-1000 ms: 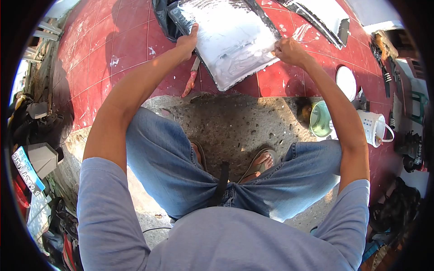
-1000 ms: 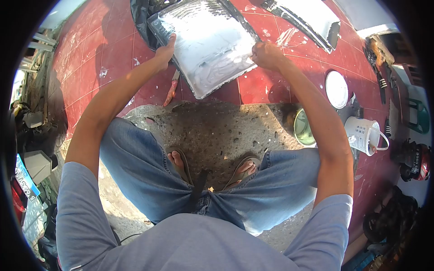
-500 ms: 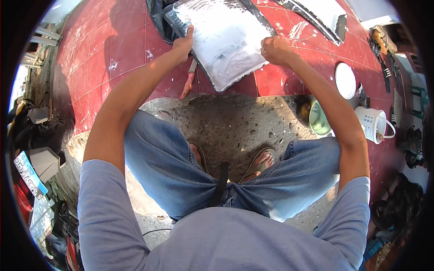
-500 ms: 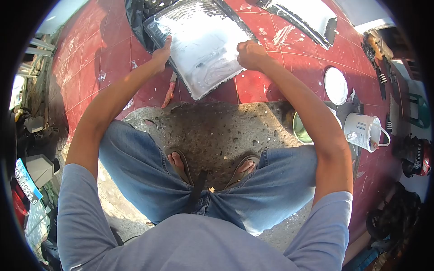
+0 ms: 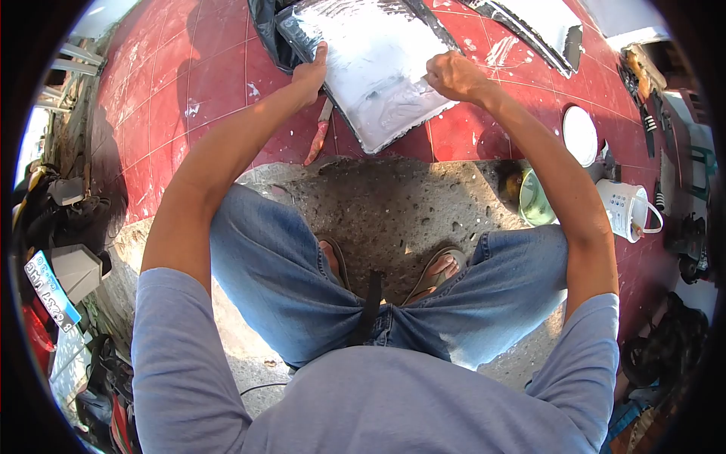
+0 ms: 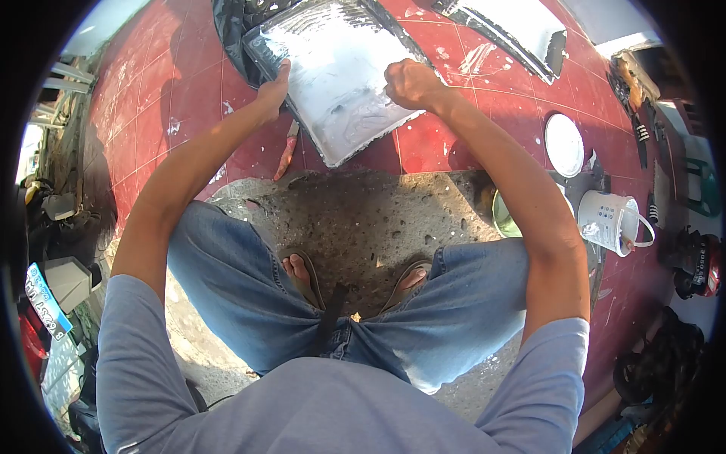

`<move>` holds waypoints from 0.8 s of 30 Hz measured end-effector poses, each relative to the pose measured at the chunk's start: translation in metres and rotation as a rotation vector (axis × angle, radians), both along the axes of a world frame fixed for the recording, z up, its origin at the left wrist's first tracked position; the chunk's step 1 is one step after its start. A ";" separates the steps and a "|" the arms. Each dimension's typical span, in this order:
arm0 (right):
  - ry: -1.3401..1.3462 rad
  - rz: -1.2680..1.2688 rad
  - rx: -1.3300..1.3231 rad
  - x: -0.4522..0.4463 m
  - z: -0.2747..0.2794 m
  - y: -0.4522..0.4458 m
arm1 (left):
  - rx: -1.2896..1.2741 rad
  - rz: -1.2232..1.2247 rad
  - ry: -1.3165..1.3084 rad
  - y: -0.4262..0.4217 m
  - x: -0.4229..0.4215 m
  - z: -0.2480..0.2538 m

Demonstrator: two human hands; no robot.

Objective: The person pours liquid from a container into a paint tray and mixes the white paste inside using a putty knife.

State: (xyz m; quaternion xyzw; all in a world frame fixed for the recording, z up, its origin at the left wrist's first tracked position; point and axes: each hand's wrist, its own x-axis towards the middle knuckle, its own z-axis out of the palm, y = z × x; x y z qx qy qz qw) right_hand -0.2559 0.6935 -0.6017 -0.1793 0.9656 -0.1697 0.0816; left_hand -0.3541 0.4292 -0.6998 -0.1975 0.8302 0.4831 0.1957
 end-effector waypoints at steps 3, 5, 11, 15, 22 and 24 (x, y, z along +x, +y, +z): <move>0.033 -0.026 0.022 0.015 -0.027 -0.020 | 0.010 -0.005 -0.011 0.001 -0.003 -0.002; 0.012 -0.002 -0.047 0.011 -0.024 -0.021 | 0.019 -0.004 -0.021 -0.001 -0.003 -0.005; 0.025 0.030 -0.019 0.016 -0.029 -0.035 | 0.027 -0.022 -0.003 0.000 -0.003 -0.004; -0.066 0.045 -0.045 0.006 -0.009 -0.049 | -0.027 -0.009 -0.004 0.003 0.011 0.018; -0.140 0.124 -0.101 0.021 0.002 -0.082 | -0.051 0.008 -0.034 0.006 0.013 0.025; -0.113 0.160 -0.143 0.025 -0.002 -0.081 | 0.035 -0.010 -0.065 0.002 0.007 0.014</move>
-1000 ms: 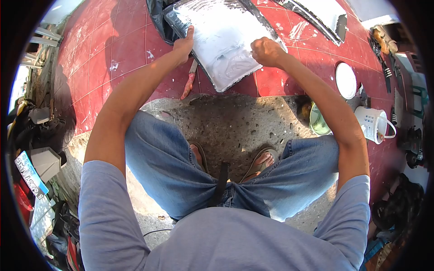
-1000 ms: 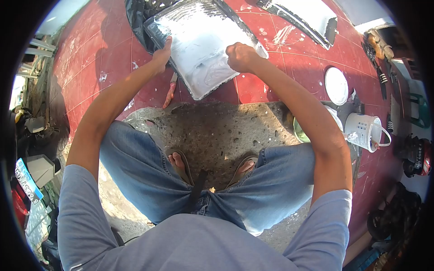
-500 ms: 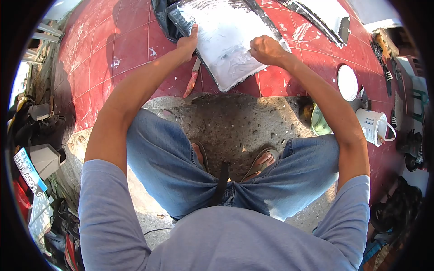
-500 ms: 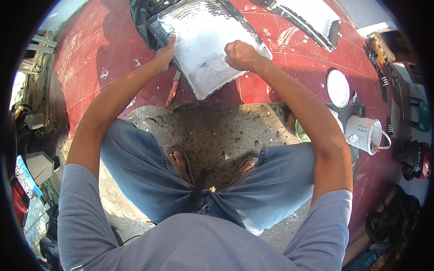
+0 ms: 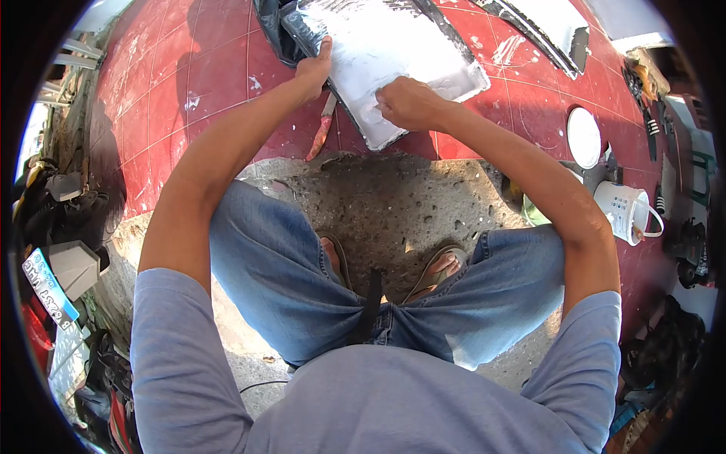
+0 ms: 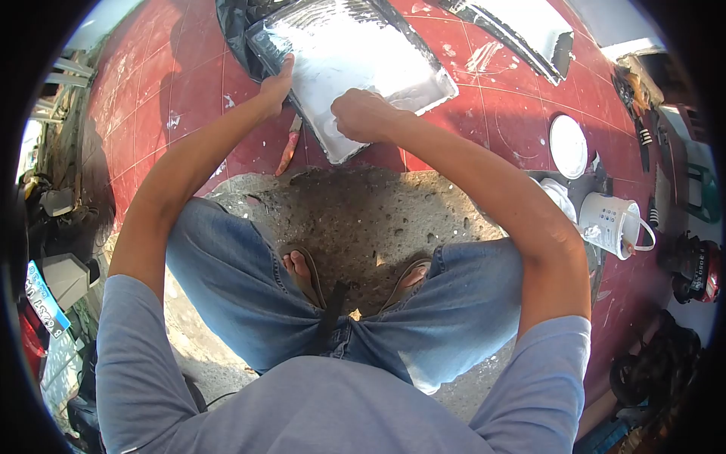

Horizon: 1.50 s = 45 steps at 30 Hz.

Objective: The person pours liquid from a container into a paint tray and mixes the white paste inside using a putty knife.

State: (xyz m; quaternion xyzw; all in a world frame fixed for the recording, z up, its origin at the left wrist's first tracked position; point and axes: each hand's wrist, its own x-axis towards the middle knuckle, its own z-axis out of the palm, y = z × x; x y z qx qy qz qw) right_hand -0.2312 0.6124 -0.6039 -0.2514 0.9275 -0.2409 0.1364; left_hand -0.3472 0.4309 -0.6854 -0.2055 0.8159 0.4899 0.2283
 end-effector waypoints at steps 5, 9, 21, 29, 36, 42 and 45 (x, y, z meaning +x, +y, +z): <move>0.018 0.097 0.077 -0.001 -0.005 0.008 | -0.080 -0.010 0.043 0.000 0.002 0.002; 0.096 0.089 -0.003 0.008 0.004 0.006 | -0.043 -0.006 0.026 -0.002 -0.003 -0.008; -0.065 0.121 0.226 0.016 0.007 0.013 | -0.026 -0.019 0.057 0.001 -0.006 -0.010; 0.297 0.027 0.233 -0.009 -0.005 0.110 | 0.353 0.113 -0.068 0.005 0.011 0.027; 0.215 -0.260 0.326 -0.010 -0.008 0.134 | 0.410 0.091 -0.123 0.010 0.020 0.036; 0.240 -0.307 0.401 -0.017 -0.011 0.147 | 0.393 -0.016 -0.264 0.020 0.034 0.045; 0.207 -0.369 0.442 -0.014 -0.017 0.152 | 0.391 -0.093 -0.275 0.025 0.032 0.040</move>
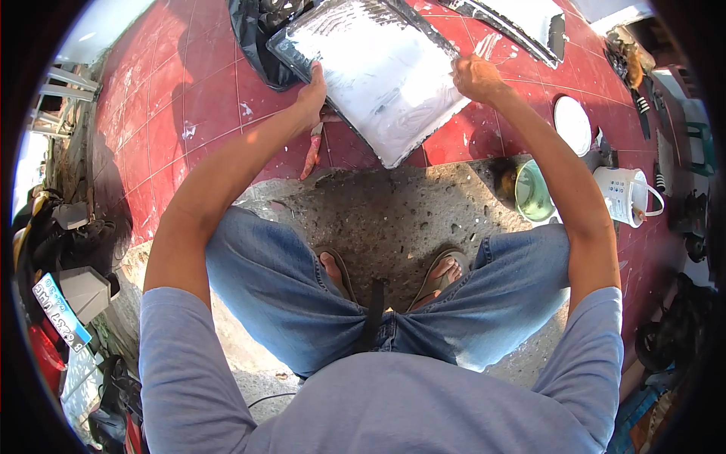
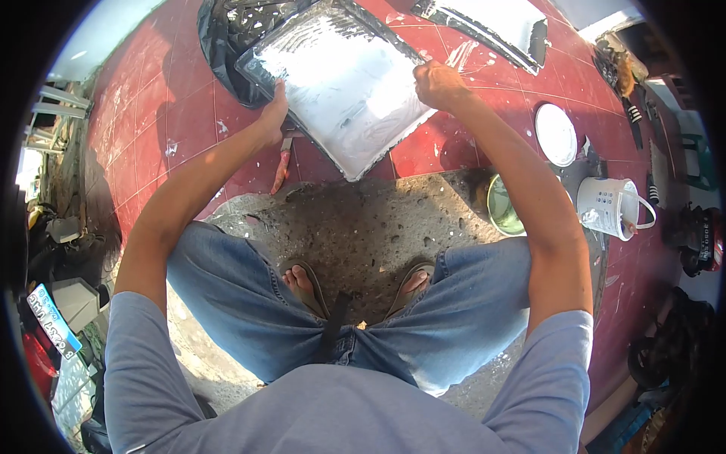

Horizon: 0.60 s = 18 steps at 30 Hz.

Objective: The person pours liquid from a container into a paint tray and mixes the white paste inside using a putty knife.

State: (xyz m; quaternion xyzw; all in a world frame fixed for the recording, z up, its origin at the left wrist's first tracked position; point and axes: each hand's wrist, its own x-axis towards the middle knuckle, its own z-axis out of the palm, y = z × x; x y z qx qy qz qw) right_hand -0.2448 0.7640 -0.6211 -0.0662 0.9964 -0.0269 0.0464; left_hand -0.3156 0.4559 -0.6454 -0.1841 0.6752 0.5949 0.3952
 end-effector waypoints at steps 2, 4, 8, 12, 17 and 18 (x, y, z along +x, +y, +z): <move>-0.002 -0.010 -0.116 0.001 -0.008 0.002 | -0.007 -0.013 0.010 0.005 0.002 0.004; 0.007 -0.018 -0.170 0.001 -0.001 0.000 | -0.009 -0.020 0.020 0.005 -0.001 0.003; 0.085 -0.030 -0.125 0.003 -0.007 0.000 | -0.047 -0.019 0.062 0.008 -0.003 0.004; 0.028 0.053 -0.212 0.003 -0.006 -0.021 | -0.071 0.007 0.110 0.008 -0.006 -0.006; 0.034 -0.005 -0.182 -0.003 -0.001 -0.015 | -0.078 0.012 0.118 0.008 -0.003 -0.002; 0.004 0.029 -0.223 0.001 0.000 -0.022 | -0.078 0.013 0.125 0.009 -0.004 -0.002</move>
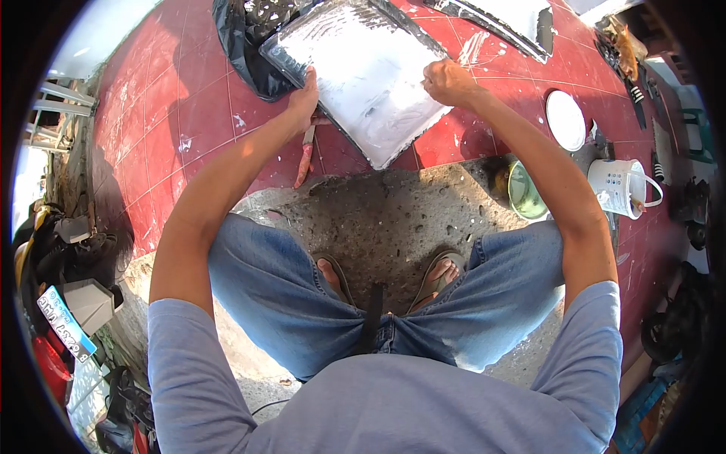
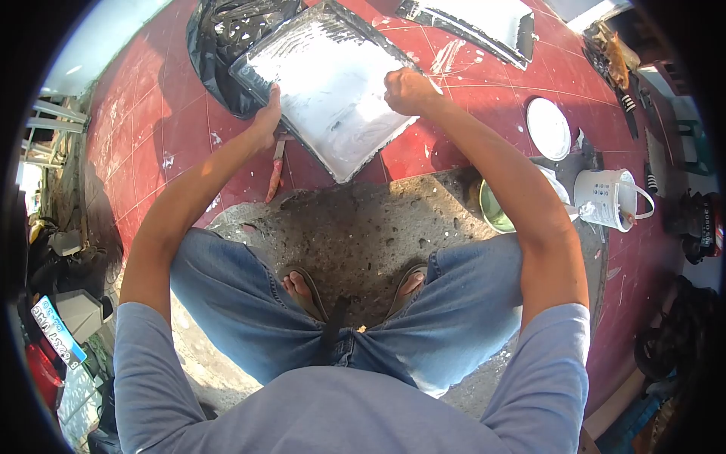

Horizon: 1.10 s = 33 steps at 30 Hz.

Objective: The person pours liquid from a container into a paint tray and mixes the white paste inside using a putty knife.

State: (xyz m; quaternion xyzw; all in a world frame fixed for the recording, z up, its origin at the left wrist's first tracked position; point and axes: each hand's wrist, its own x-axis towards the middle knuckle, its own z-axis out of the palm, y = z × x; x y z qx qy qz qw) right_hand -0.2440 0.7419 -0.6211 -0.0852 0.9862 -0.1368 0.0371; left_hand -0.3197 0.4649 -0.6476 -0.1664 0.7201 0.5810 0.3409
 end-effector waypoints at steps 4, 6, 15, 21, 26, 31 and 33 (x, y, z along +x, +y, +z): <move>-0.039 0.151 -0.037 0.000 0.008 -0.021 | 0.019 -0.002 0.004 -0.002 -0.003 -0.008; 0.020 0.155 0.055 -0.003 0.011 -0.021 | 0.023 -0.009 0.007 -0.002 -0.002 -0.007; 0.064 0.191 0.064 0.001 0.014 -0.029 | 0.002 0.008 -0.002 -0.002 0.000 -0.001; 0.022 0.213 0.006 0.023 0.008 -0.056 | -0.005 0.024 0.015 0.000 -0.001 -0.005; 0.046 0.303 -0.057 0.020 0.007 -0.051 | 0.009 0.021 0.017 -0.003 -0.003 -0.007; 0.077 0.245 0.000 0.029 0.004 -0.068 | 0.010 0.012 0.010 -0.003 -0.002 -0.006; -0.024 0.311 -0.128 0.045 0.010 -0.086 | 0.010 0.006 0.008 -0.001 -0.002 -0.005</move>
